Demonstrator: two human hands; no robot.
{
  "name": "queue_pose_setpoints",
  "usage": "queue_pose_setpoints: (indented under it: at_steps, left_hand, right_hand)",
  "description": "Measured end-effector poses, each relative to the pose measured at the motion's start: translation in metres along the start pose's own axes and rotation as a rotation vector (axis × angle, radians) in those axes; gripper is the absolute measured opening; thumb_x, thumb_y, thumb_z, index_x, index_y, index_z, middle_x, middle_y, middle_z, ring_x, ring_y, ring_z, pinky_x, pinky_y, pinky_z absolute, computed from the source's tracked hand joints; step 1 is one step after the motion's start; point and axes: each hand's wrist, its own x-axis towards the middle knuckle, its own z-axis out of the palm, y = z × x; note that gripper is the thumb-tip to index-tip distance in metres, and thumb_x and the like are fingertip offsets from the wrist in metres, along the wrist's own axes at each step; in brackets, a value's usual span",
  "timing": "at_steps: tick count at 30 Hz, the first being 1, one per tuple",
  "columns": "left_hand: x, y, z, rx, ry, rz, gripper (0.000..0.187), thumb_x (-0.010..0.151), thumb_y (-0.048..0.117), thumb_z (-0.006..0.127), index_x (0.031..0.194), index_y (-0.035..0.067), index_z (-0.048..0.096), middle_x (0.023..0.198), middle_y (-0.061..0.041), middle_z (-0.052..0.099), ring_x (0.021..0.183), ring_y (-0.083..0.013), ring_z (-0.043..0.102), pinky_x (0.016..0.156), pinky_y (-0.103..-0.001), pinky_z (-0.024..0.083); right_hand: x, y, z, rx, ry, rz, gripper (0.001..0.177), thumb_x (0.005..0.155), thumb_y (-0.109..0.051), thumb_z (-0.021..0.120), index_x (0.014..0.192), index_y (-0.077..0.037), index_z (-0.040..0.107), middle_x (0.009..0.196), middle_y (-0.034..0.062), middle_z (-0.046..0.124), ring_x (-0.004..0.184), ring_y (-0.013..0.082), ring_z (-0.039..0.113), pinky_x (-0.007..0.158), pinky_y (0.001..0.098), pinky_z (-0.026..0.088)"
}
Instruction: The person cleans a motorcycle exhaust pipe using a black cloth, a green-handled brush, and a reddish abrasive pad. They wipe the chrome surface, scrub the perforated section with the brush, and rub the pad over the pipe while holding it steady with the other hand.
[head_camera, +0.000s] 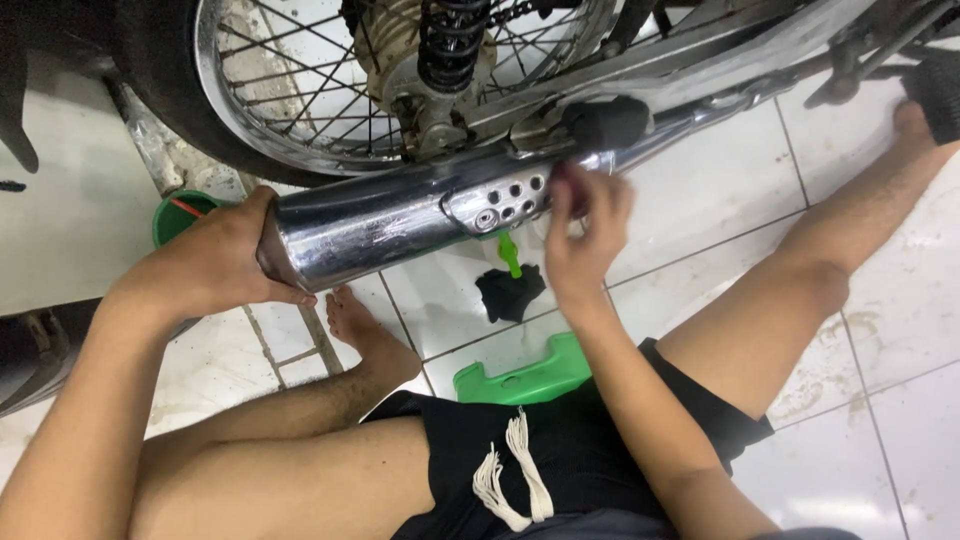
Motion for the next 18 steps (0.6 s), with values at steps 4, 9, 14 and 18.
queue_pose_setpoints:
  at_steps: [4,9,14,18]
  left_hand:
    - [-0.002,0.004,-0.002,0.019,-0.016,-0.03,0.087,0.059,0.029,0.099,0.13,0.014,0.052,0.126,-0.01,0.069,0.115,-0.0261,0.065,0.089,-0.039,0.051]
    - [-0.002,0.003,-0.001,0.04,-0.014,-0.044,0.087,0.059,0.031,0.098,0.129,0.013,0.049,0.123,-0.012,0.067,0.112,-0.029,0.064,0.087,-0.041,0.05]
    - [-0.008,0.011,-0.004,0.017,-0.03,-0.067,0.088,0.059,0.03,0.097,0.132,0.015,0.049,0.124,-0.01,0.067,0.113,-0.0272,0.064,0.087,-0.041,0.051]
    - [-0.01,0.012,-0.005,0.018,-0.033,-0.067,0.082,0.062,0.026,0.095,0.129,0.015,0.05,0.123,-0.009,0.067,0.113,-0.0265,0.063,0.087,-0.04,0.05]
  right_hand:
    - [-0.01,-0.016,-0.001,0.044,-0.167,-0.245,0.031,0.093,-0.002,0.079,0.121,-0.003,0.065,0.108,0.0117,0.063,0.098,0.0257,0.061,0.086,0.0367,0.049]
    - [0.013,-0.001,-0.008,-0.009,-0.047,0.064,0.012,0.103,-0.002,0.064,0.115,-0.001,0.066,0.105,0.0107,0.06,0.081,0.0167,0.053,0.071,0.0256,0.047]
    - [0.02,-0.025,-0.019,-0.112,-0.086,0.002,0.016,0.106,-0.006,0.064,0.119,0.001,0.067,0.111,0.0139,0.061,0.097,0.0262,0.054,0.08,0.0349,0.048]
    - [-0.002,-0.011,-0.009,0.032,-0.215,-0.233,0.024,0.099,-0.002,0.071,0.122,-0.003,0.066,0.111,0.0107,0.07,0.103,0.0254,0.064,0.098,0.0393,0.051]
